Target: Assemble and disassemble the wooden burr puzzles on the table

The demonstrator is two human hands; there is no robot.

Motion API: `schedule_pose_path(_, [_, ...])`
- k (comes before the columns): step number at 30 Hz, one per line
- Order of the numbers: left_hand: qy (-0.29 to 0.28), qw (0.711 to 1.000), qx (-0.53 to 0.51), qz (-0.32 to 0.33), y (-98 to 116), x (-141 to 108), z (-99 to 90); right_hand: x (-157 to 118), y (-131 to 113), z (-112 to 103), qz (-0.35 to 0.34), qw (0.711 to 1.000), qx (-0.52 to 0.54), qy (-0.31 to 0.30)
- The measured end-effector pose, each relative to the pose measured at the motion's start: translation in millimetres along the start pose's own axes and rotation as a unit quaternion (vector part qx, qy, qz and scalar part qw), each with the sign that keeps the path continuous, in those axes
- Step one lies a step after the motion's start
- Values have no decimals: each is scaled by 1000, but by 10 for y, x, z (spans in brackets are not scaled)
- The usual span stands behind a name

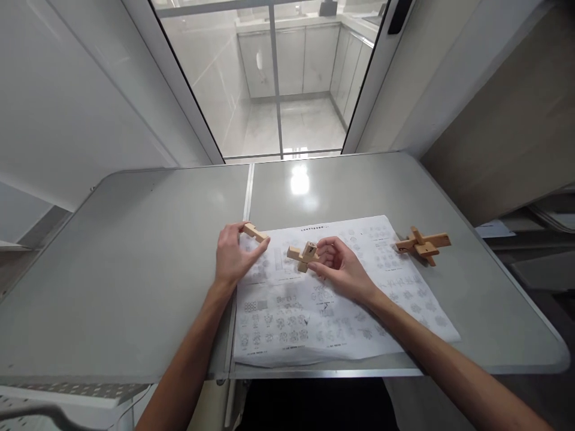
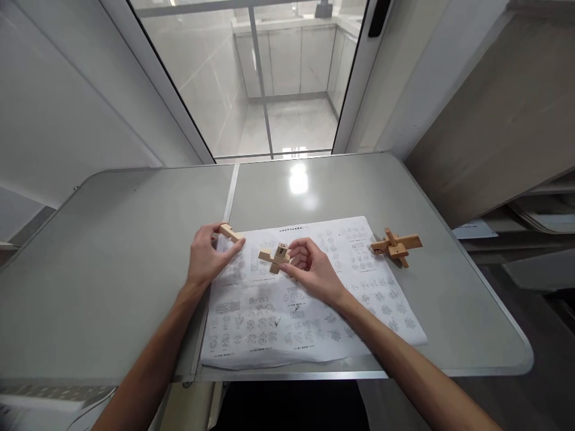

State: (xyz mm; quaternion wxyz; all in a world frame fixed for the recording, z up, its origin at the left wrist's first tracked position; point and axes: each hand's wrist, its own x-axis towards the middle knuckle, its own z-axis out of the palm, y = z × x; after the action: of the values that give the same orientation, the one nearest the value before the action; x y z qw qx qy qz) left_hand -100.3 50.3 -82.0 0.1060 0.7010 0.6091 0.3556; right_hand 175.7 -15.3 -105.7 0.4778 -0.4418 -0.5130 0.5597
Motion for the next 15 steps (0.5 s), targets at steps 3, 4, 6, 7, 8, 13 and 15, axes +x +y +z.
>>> schedule_pose_path(3, [5,997,79,2,-143,-117,-132,14,14,-10,-3,1000,11,8])
schedule_pose_path(4, [7,995,98,7,-180,-158,-167,16,19,-12,-4,1000,11,10])
schedule_pose_path(6, [16,992,123,11,-235,-225,-209,18,24,-12,-6,1000,14,8])
schedule_pose_path(7, [20,991,131,11,-256,-246,-213,18,24,-12,-7,1000,18,8])
schedule_pose_path(8, [23,990,136,9,-275,-257,-208,19,20,-12,-7,1000,22,7])
schedule_pose_path(13, [26,992,126,0,-312,-218,-171,27,-44,-18,-2,1000,29,5])
schedule_pose_path(15, [48,992,114,10,-244,-203,-197,32,-72,-25,-1,1000,28,1])
